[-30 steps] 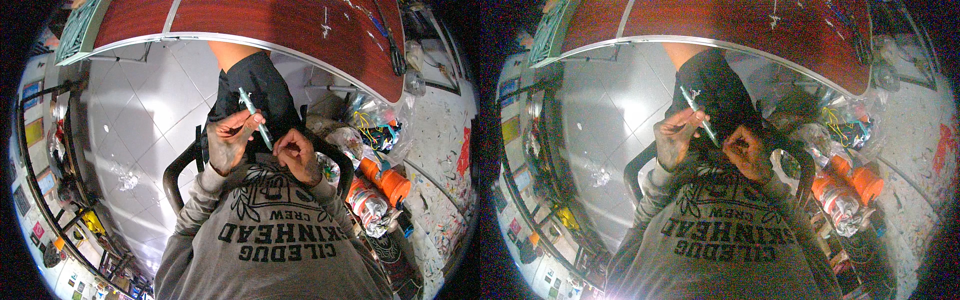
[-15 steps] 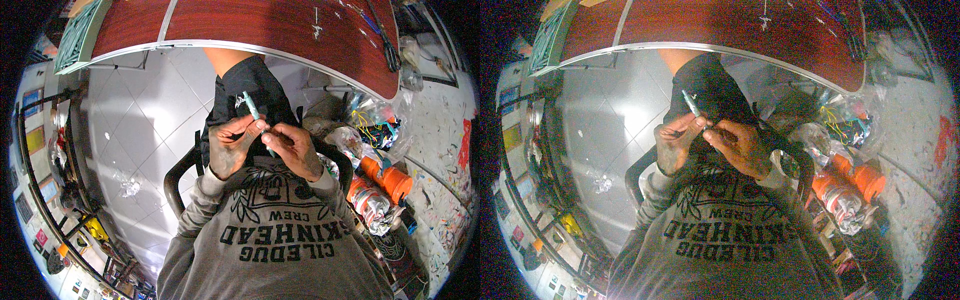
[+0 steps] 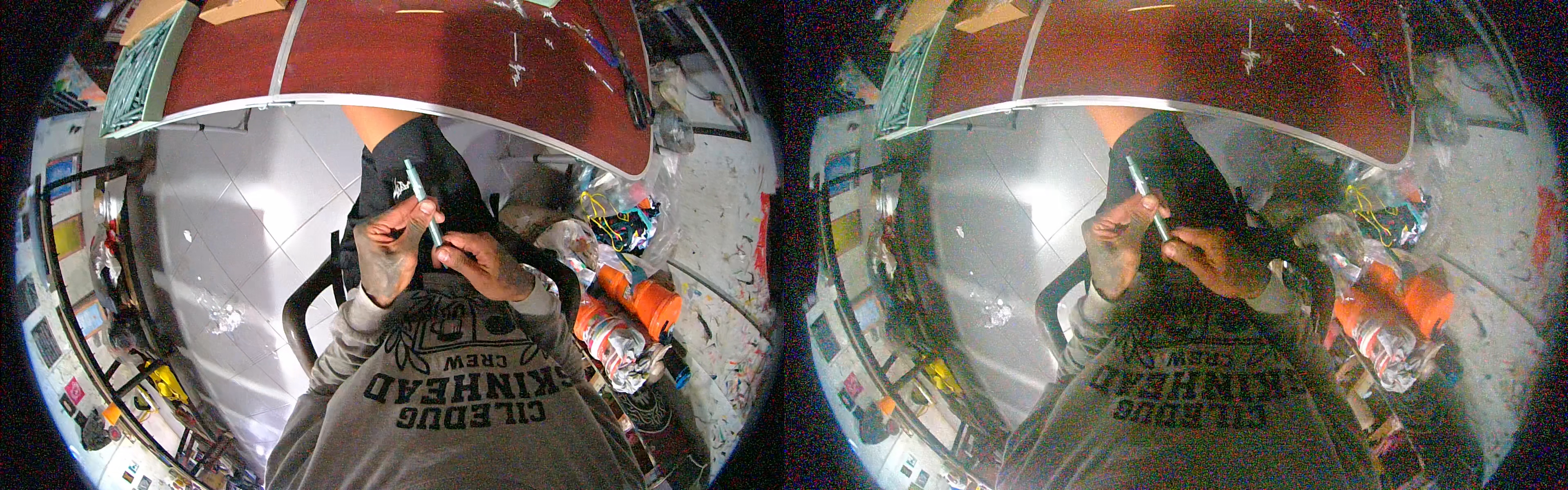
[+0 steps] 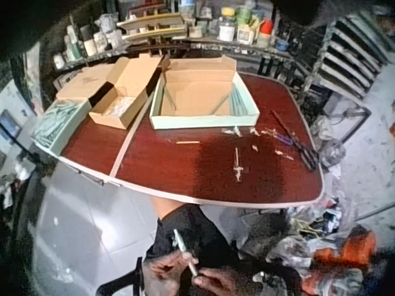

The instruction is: The person is assembling small parts by inserting a white component into a teal plastic tube, using their hands and a small wooden stick to push the piece into place while working over a table.

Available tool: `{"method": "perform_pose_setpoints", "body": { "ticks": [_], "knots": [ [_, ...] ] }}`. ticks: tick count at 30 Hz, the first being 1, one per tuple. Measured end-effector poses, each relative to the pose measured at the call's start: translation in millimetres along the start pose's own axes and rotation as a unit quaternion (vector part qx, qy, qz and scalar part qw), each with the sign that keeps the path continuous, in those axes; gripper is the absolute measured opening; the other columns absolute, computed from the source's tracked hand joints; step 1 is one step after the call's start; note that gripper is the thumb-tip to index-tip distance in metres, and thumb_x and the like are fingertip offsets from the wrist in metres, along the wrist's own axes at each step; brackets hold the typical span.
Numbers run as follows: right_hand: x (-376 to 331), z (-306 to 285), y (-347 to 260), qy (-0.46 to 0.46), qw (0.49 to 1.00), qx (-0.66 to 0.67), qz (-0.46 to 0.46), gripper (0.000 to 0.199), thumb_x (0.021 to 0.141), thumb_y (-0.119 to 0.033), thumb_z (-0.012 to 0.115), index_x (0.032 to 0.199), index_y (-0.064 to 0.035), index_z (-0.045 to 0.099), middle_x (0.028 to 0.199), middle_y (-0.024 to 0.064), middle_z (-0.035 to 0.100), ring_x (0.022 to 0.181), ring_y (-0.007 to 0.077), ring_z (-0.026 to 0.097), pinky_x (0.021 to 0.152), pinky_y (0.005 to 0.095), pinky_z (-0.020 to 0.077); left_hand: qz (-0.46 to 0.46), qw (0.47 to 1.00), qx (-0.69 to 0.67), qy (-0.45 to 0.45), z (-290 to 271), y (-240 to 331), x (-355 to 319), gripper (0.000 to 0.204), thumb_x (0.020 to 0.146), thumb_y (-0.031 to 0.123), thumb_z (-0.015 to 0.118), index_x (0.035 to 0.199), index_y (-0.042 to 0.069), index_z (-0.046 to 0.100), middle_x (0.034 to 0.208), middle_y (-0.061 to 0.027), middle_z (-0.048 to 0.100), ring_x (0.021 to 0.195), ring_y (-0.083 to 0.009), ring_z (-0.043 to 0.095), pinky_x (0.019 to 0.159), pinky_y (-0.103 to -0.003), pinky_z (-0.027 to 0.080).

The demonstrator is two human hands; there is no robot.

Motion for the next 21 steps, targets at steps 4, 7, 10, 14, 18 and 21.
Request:
{"method": "perform_pose_setpoints", "body": {
  "ticks": [4,7,10,14,18,21],
  "knots": [
    [9,-12,-14,0.062,0.997,0.027,-0.034,0.025,0.106,-0.024,0.051,0.103,-0.0035,0.064,0.079,-0.0024,0.058,0.061,0.0064,0.047,0.057,0.0246,0.0421,-0.037,0.999,-0.038,0.001,5,0,3,0.028,0.095,0.017,0.07,0.112,-0.006,0.071,0.092,-0.0082,0.074,0.078,-0.0087,0.064,0.074,-0.024,0.052],
    [6,-12,-11,0.102,0.989,0.108,-0.013,0.025,0.106,-0.025,0.05,0.104,-0.0036,0.061,0.076,-0.0033,0.054,0.059,0.0044,0.042,0.054,0.0221,0.0382,-0.04,0.987,-0.131,-0.087,17,1,0,0.026,0.093,0.008,0.071,0.115,-0.005,0.07,0.095,-0.0098,0.074,0.077,-0.0095,0.065,0.073,-0.023,0.053],
    [13,-9,-17,0.073,0.986,0.147,-0.001,0.028,0.107,-0.028,0.048,0.099,-0.0032,0.058,0.069,-0.0039,0.048,0.057,0.0045,0.041,0.051,0.0225,0.0342,-0.043,0.994,-0.066,-0.081,9,10,5,0.022,0.094,0.011,0.071,0.11,-0.004,0.071,0.095,-0.0133,0.075,0.075,-0.0142,0.066,0.064,-0.029,0.054],
    [20,-9,-32,0.012,0.983,0.184,0.02,0.03,0.106,-0.03,0.049,0.095,-0.0028,0.056,0.062,-0.0044,0.04,0.055,0.0052,0.038,0.05,0.0241,0.0309,-0.012,1.0,-0.015,0.003,-3,37,29,0.023,0.093,0.016,0.074,0.095,-0.006,0.074,0.083,-0.0097,0.074,0.072,-0.0111,0.065,0.07,-0.026,0.054],
    [22,-11,-30,0.038,0.971,0.237,-0.004,0.027,0.106,-0.029,0.049,0.097,-0.0044,0.056,0.064,-0.0049,0.039,0.056,0.0052,0.036,0.053,0.0238,0.0311,0.001,1.0,-0.016,-0.004,4,44,46,0.028,0.092,0.02,0.075,0.092,-0.007,0.073,0.08,-0.0107,0.073,0.07,-0.0122,0.066,0.068,-0.026,0.054],
    [26,-25,-39,0.048,0.992,0.117,-0.026,0.025,0.105,-0.028,0.051,0.1,-0.0037,0.057,0.071,-0.002,0.044,0.061,0.007,0.04,0.056,0.0249,0.0355,0.023,0.999,0.007,0.023,8,51,47,0.028,0.091,0.021,0.076,0.092,-0.007,0.074,0.08,-0.0111,0.073,0.069,-0.0127,0.066,0.065,-0.026,0.053]
  ]
}}
Point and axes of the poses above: each hand's wrist, its own x-axis towards the middle knuckle, its own z-axis out of the palm, y = z × x, the point moved 8 cm from there along x, towards the middle knuckle
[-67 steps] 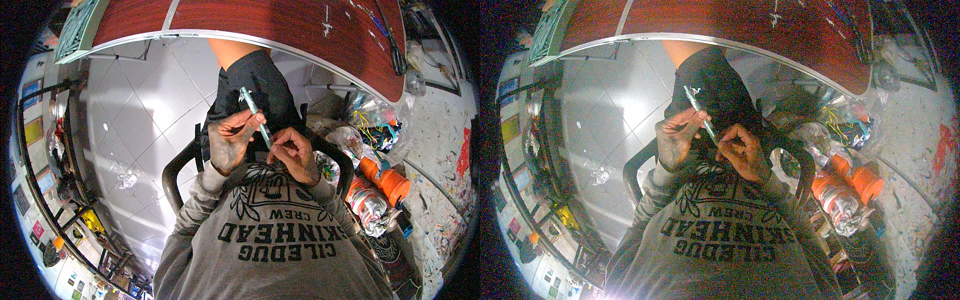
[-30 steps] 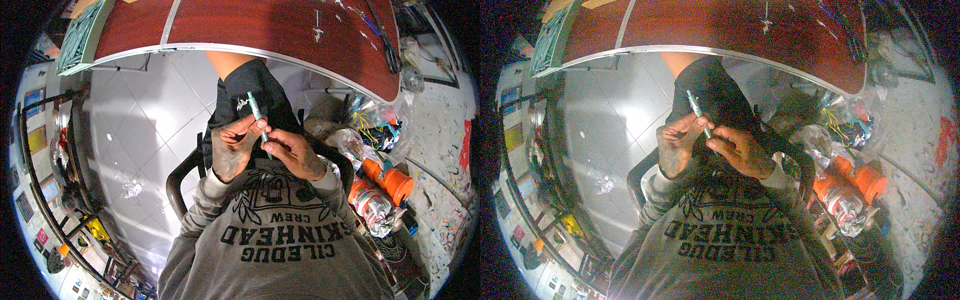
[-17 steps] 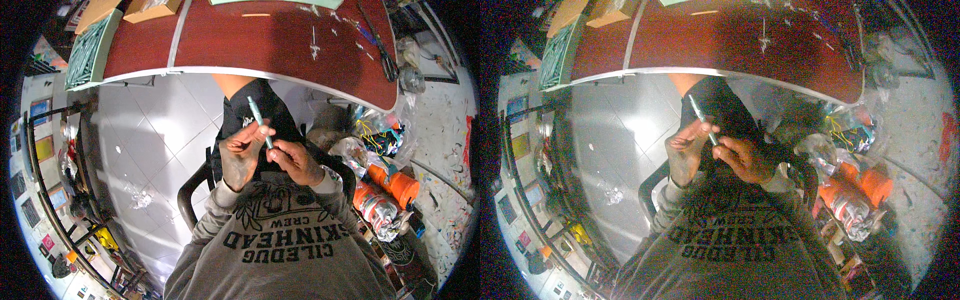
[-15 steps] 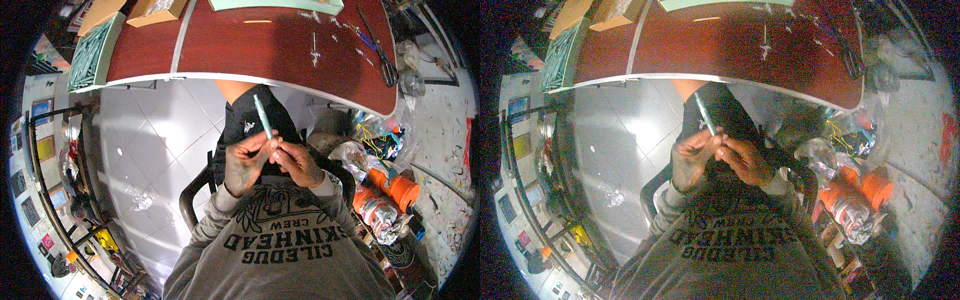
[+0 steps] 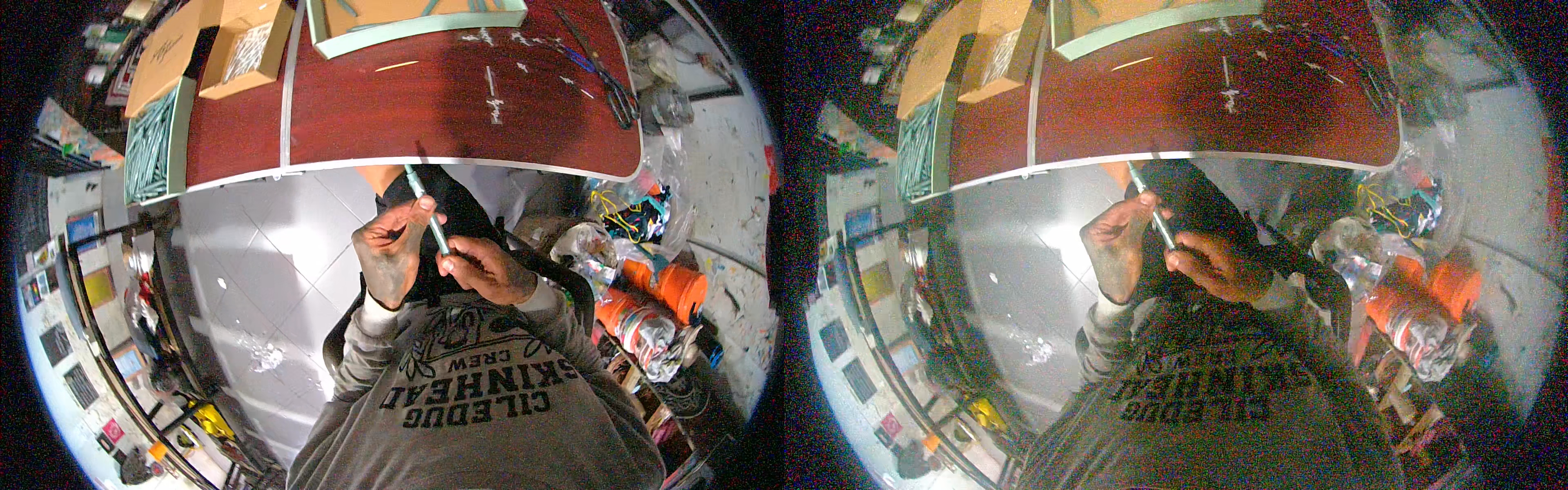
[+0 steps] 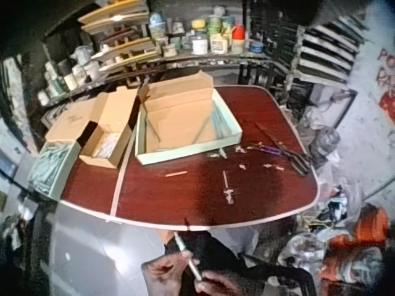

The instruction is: The person is assembling small parts by inserting a white component into a teal plastic tube, using their hands and a small wooden stick to push the piece into place while working over a table.

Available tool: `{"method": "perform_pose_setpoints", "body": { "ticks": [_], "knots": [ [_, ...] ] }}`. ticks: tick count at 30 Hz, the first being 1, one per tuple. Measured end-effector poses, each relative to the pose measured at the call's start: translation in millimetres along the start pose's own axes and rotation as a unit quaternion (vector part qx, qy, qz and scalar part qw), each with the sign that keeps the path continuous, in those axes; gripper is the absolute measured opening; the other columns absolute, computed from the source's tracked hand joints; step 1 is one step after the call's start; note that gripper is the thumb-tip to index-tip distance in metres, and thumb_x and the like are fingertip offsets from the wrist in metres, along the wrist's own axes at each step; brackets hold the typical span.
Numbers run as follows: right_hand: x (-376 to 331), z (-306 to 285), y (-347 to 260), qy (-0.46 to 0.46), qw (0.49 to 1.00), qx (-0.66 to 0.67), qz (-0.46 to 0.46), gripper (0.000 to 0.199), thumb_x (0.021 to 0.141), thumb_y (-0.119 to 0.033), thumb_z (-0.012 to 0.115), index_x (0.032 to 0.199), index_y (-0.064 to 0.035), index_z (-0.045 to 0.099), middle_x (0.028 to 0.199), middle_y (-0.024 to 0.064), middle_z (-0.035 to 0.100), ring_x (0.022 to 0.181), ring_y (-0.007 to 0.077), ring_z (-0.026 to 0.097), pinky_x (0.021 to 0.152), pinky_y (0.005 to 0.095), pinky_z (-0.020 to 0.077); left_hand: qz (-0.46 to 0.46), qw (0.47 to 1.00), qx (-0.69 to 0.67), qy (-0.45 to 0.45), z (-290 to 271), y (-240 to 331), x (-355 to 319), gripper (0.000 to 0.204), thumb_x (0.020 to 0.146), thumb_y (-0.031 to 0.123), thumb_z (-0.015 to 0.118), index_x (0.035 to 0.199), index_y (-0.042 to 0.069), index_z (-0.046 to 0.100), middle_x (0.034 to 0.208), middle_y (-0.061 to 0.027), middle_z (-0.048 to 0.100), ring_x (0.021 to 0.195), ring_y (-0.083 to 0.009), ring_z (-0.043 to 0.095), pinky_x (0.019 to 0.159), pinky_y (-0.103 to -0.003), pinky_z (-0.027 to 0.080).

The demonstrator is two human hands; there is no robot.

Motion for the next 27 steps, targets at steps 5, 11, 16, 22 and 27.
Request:
{"method": "perform_pose_setpoints", "body": {
  "ticks": [5,11,16,22,27],
  "knots": [
    [3,-8,-3,-0.007,0.995,-0.068,-0.069,0.023,0.105,-0.024,0.052,0.1,-0.0017,0.057,0.078,0.0026,0.051,0.068,0.0102,0.047,0.062,0.0283,0.041,0.0,0.999,0.018,0.038,3,5,-3,0.03,0.092,0.023,0.075,0.092,-0.007,0.074,0.079,-0.0128,0.072,0.066,-0.0126,0.064,0.061,-0.026,0.051],
    [-2,-8,-23,0.019,0.995,-0.094,-0.037,0.026,0.102,-0.028,0.057,0.097,-0.0029,0.06,0.082,0.0111,0.061,0.074,0.0246,0.06,0.069,0.0359,0.0465,0.039,0.994,0.068,0.074,-1,13,-1,0.031,0.094,0.026,0.073,0.094,-0.006,0.074,0.079,-0.009,0.074,0.067,-0.009,0.062,0.064,-0.023,0.049],
    [0,-8,-27,0.085,0.981,-0.162,-0.062,0.028,0.1,-0.031,0.058,0.099,-0.0027,0.062,0.085,0.0187,0.064,0.079,0.0363,0.064,0.072,0.0418,0.0492,0.032,0.999,-0.028,-0.023,10,-3,-18,0.026,0.094,0.015,0.072,0.107,-0.007,0.07,0.094,-0.0122,0.075,0.085,-0.0125,0.067,0.078,-0.026,0.054],
    [3,-9,-47,0.132,0.978,-0.136,-0.09,0.027,0.099,-0.029,0.06,0.1,-0.0021,0.063,0.079,0.0216,0.061,0.074,0.0386,0.064,0.066,0.0452,0.0485,0.027,0.997,-0.044,-0.065,7,17,-15,0.016,0.094,0.006,0.069,0.105,-0.006,0.071,0.1,-0.0133,0.074,0.091,-0.0157,0.068,0.088,-0.032,0.054],
    [-2,-1,-55,0.145,0.962,-0.179,-0.145,0.02,0.1,-0.02,0.06,0.089,-0.0031,0.059,0.06,0.0141,0.047,0.047,0.0262,0.051,0.048,0.0371,0.0368,0.067,0.998,0.004,-0.007,-7,50,27,0.029,0.102,0.022,0.061,0.109,-0.004,0.069,0.098,-0.0137,0.074,0.086,-0.0177,0.069,0.077,-0.029,0.055]
  ]
}}
Point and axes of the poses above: each hand's wrist, its own x-axis towards the middle knuckle, its own z-axis out of the palm, y = z × x, the point moved 8 cm from there along x, towards the middle knuckle
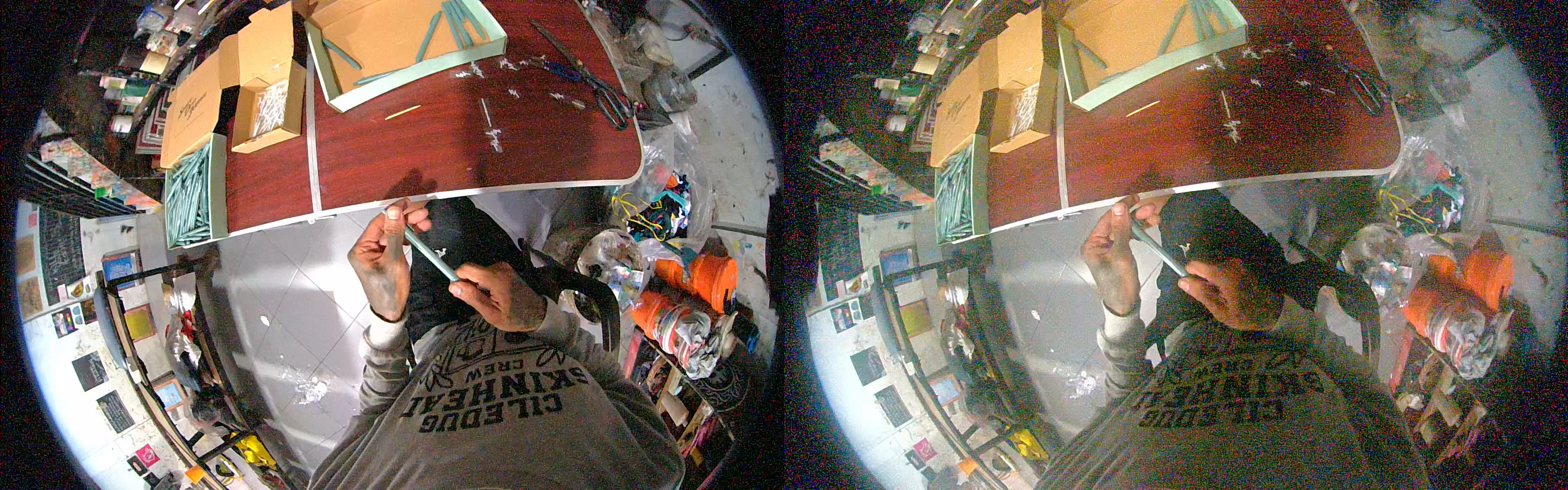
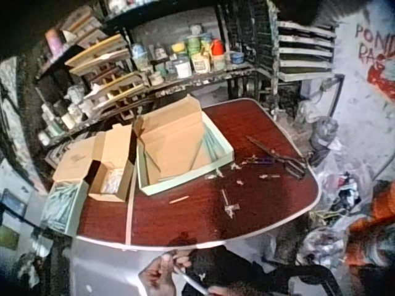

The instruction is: The person is assembling small parts by inserting a white component into a teal plastic tube, using their hands and a small wooden stick to push the piece into place while working over a table.

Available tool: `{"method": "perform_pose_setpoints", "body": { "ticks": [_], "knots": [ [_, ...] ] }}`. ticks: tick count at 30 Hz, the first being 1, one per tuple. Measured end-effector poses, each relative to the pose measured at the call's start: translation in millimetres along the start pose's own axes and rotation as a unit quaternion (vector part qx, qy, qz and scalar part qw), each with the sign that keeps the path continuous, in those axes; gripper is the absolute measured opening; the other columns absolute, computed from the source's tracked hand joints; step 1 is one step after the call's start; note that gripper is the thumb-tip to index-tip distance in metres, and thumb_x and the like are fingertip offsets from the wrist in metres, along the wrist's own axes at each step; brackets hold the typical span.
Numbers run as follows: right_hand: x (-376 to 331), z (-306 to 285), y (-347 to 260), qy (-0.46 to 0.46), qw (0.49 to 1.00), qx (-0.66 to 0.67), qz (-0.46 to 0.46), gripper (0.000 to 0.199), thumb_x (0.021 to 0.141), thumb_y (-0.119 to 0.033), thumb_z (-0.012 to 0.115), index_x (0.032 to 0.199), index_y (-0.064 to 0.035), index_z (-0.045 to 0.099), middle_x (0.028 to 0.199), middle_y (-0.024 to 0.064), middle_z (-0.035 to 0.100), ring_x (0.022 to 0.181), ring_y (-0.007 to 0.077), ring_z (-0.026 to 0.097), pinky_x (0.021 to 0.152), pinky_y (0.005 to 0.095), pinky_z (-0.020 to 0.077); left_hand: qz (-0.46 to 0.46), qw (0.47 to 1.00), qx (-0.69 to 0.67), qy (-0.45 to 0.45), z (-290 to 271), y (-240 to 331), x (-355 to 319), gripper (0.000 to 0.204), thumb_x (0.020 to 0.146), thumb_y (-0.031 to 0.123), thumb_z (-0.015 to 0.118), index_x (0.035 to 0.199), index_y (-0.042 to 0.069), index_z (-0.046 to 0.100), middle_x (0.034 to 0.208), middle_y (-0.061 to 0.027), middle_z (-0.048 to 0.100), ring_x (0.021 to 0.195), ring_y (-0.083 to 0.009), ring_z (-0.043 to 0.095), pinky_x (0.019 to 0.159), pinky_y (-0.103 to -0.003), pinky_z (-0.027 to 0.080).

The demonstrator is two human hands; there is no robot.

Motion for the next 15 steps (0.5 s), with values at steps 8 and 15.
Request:
{"method": "perform_pose_setpoints", "body": {
  "ticks": [8,15],
  "knots": [
    [4,-5,-6,0.017,0.999,0.018,-0.02,0.022,0.1,-0.023,0.059,0.092,-0.0033,0.062,0.059,0.0119,0.049,0.048,0.0232,0.053,0.047,0.036,0.0368,-0.045,0.992,-0.065,-0.102,19,-26,-36,0.016,0.097,0.012,0.066,0.102,-0.003,0.07,0.099,-0.0158,0.074,0.091,-0.0184,0.069,0.087,-0.032,0.054],
    [8,4,-1,-0.129,0.972,0.171,0.1,0.028,0.104,-0.024,0.053,0.09,-0.0003,0.059,0.059,0.0022,0.051,0.044,0.0108,0.051,0.042,0.0283,0.0379,0.008,0.998,-0.063,0.025,2,-5,-4,0.027,0.097,0.023,0.068,0.101,-0.003,0.071,0.081,-0.01,0.073,0.071,-0.0126,0.065,0.067,-0.026,0.05]
  ]
}}
Point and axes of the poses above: each hand's wrist, its own x-axis towards the middle knuckle, its own z-axis out of the palm, y = z × x, the point moved 8 cm from there along x, towards the middle knuckle
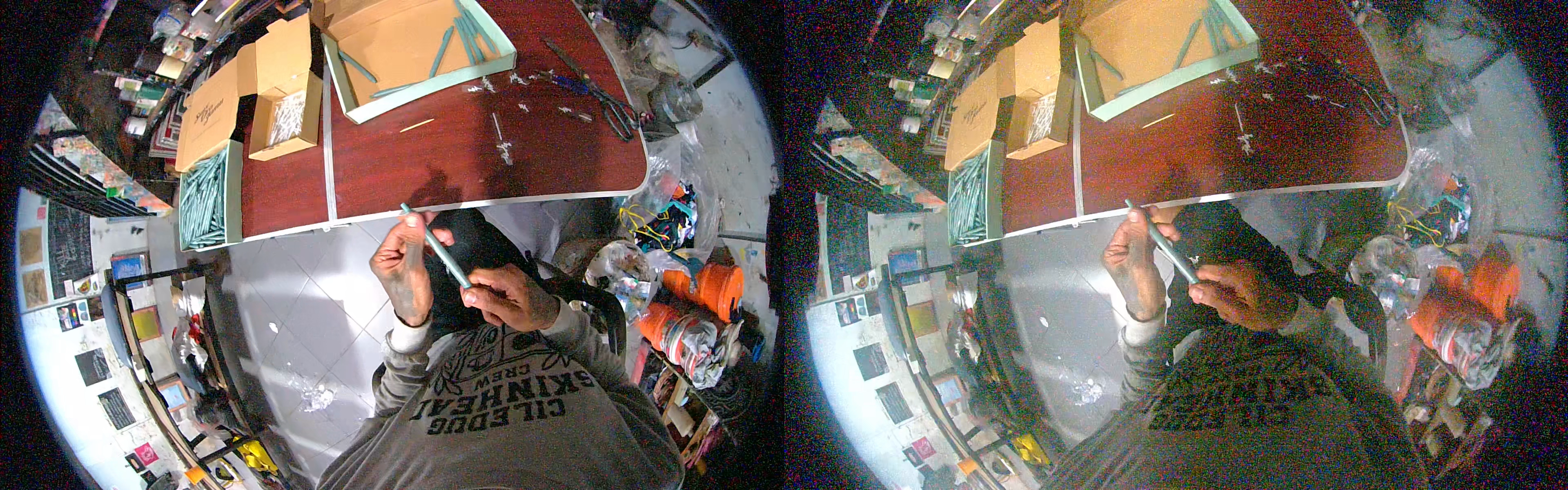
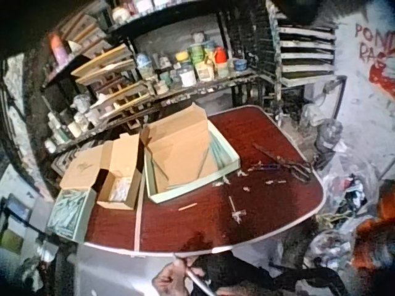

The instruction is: The person is assembling small parts by inserting a white component into a teal plastic tube, using their hands and a small wooden stick to push the piece into place while working over a table.

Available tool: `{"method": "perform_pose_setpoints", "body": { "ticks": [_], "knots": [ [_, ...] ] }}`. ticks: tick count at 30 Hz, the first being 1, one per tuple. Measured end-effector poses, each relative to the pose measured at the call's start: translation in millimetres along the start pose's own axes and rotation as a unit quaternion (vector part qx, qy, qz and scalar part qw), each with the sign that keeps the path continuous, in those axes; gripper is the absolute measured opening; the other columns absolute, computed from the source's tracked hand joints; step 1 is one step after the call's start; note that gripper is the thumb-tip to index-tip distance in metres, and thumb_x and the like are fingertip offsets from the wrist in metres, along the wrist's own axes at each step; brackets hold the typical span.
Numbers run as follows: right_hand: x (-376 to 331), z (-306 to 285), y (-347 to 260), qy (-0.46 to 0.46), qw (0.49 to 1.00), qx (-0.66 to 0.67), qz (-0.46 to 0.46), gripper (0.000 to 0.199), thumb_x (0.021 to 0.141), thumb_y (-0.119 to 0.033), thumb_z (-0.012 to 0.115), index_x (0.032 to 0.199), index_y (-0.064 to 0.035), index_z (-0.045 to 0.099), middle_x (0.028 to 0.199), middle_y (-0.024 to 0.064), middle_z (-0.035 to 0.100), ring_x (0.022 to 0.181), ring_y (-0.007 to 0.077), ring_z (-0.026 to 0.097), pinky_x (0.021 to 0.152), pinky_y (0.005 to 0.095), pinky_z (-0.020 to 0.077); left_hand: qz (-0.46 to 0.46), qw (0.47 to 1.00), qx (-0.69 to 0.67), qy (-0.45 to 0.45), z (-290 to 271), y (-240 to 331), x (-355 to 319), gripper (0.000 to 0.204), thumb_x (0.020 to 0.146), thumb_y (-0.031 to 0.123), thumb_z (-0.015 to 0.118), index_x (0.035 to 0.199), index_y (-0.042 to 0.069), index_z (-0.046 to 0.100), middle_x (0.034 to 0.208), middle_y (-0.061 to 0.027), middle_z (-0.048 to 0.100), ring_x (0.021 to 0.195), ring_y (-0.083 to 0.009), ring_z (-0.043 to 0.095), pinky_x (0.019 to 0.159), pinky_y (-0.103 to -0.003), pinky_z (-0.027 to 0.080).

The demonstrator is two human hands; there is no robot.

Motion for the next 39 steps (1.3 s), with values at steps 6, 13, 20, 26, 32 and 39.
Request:
{"method": "perform_pose_setpoints", "body": {
  "ticks": [6,13,20,26,32,39],
  "knots": [
    [-2,-9,18,0.047,0.998,0.043,0.018,0.024,0.103,-0.03,0.054,0.1,-0.0062,0.061,0.059,0.0,0.049,0.049,0.0108,0.049,0.045,0.0287,0.0373,-0.024,0.994,-0.014,-0.102,30,-13,-43,0.024,0.096,0.007,0.066,0.116,-0.006,0.064,0.104,-0.015,0.072,0.083,-0.0168,0.07,0.074,-0.028,0.057],
    [-12,35,13,-0.107,0.969,0.183,0.124,0.029,0.103,-0.028,0.053,0.092,-0.0019,0.055,0.068,0.0019,0.054,0.05,0.0116,0.053,0.047,0.0291,0.042,0.045,0.995,0.078,-0.045,-15,14,1,0.029,0.098,0.025,0.063,0.108,-0.002,0.068,0.103,-0.0154,0.071,0.088,-0.0262,0.07,0.093,-0.041,0.054],
    [-13,32,-1,-0.094,0.963,0.237,0.084,0.027,0.103,-0.024,0.053,0.093,0.0015,0.054,0.073,0.0045,0.052,0.053,0.0141,0.057,0.047,0.0279,0.0445,0.121,0.983,-0.022,-0.139,-8,62,6,0.031,0.101,0.022,0.06,0.113,-0.006,0.068,0.097,-0.0165,0.073,0.082,-0.02,0.07,0.07,-0.03,0.053],
    [-11,28,-14,-0.035,0.961,0.275,-0.018,0.023,0.104,-0.016,0.051,0.121,-0.001,0.055,0.07,0.005,0.05,0.052,0.0164,0.057,0.044,0.0298,0.0454,0.021,0.978,-0.066,-0.197,20,48,-36,0.036,0.096,0.006,0.065,0.13,-0.004,0.06,0.101,-0.0142,0.074,0.086,-0.0168,0.069,0.082,-0.03,0.056],
    [-9,27,-24,0.023,0.972,0.225,-0.058,0.03,0.104,-0.01,0.049,0.134,-0.0125,0.053,0.07,0.0062,0.051,0.05,0.0159,0.056,0.043,0.0305,0.0466,-0.083,0.954,-0.091,-0.274,21,36,-68,0.03,0.099,0.007,0.061,0.126,-0.007,0.059,0.107,-0.0175,0.07,0.077,-0.0219,0.071,0.065,-0.034,0.061],
    [-4,22,-61,0.023,0.996,-0.005,-0.084,0.013,0.1,-0.013,0.059,0.102,-0.0012,0.064,0.069,0.002,0.059,0.055,0.0118,0.06,0.05,0.0272,0.046,0.015,0.966,-0.015,-0.259,6,57,-64,0.019,0.099,0.006,0.061,0.112,-0.007,0.067,0.101,-0.0151,0.071,0.077,-0.0174,0.068,0.068,-0.031,0.058]
  ]
}}
Point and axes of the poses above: each hand's wrist, its own x-axis towards the middle knuckle, its own z-axis out of the palm, y = z × x, the point moved 8 cm from there along x, towards the middle knuckle
